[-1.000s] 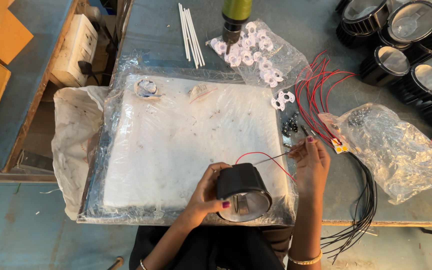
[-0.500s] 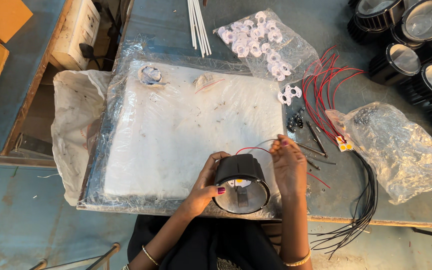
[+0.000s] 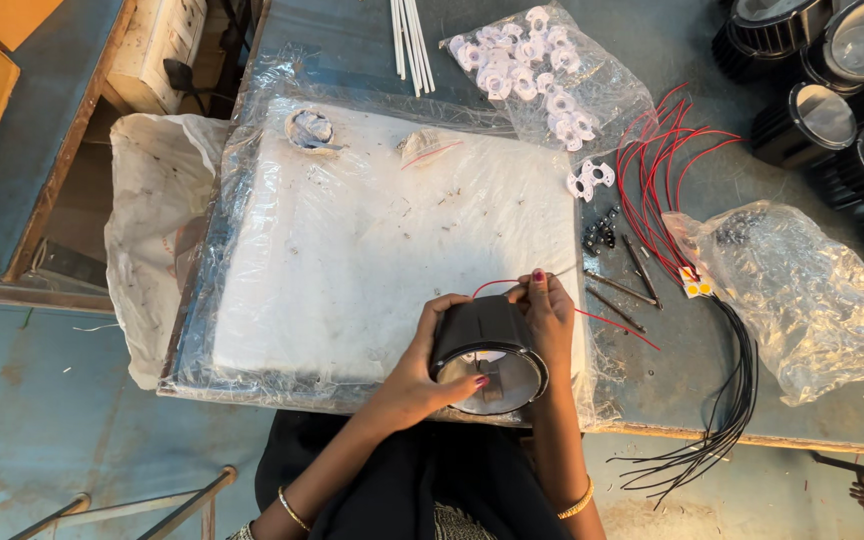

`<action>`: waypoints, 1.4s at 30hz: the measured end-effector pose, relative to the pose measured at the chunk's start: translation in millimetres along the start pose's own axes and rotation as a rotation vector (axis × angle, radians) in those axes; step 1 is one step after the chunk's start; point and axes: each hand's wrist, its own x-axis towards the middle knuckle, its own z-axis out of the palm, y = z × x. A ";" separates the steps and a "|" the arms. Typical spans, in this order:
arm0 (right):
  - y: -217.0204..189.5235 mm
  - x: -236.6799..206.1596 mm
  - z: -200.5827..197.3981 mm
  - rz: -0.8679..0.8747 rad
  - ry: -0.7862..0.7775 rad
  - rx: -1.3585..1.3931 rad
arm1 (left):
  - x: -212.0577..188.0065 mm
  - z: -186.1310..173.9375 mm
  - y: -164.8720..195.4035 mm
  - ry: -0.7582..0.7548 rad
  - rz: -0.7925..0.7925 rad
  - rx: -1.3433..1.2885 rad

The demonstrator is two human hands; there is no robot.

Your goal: The person assembles LED light fixtures by placing a small white LED module into a black heat sink housing, securing it with a green handheld screwdriver, and inserting a white plastic rod through the housing. The person repeats this process for multiple units on a workbench.

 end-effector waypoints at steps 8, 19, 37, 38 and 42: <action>-6.9 -15.5 13.0 0.159 -0.041 0.039 | 9.2 -1.3 -13.3 0.151 0.077 -0.043; -21.3 -15.6 38.1 0.268 -0.208 0.093 | 13.7 -24.5 -17.5 0.127 -0.040 -0.002; 20.6 8.4 13.8 0.158 -0.162 -0.030 | 31.1 -45.9 -28.6 0.100 -0.087 0.220; 21.8 10.6 13.5 0.165 -0.164 -0.016 | 32.0 -46.9 -31.6 0.102 -0.076 0.217; 25.8 19.3 10.2 0.216 -0.165 -0.041 | 36.3 -51.4 -41.3 0.103 -0.052 0.211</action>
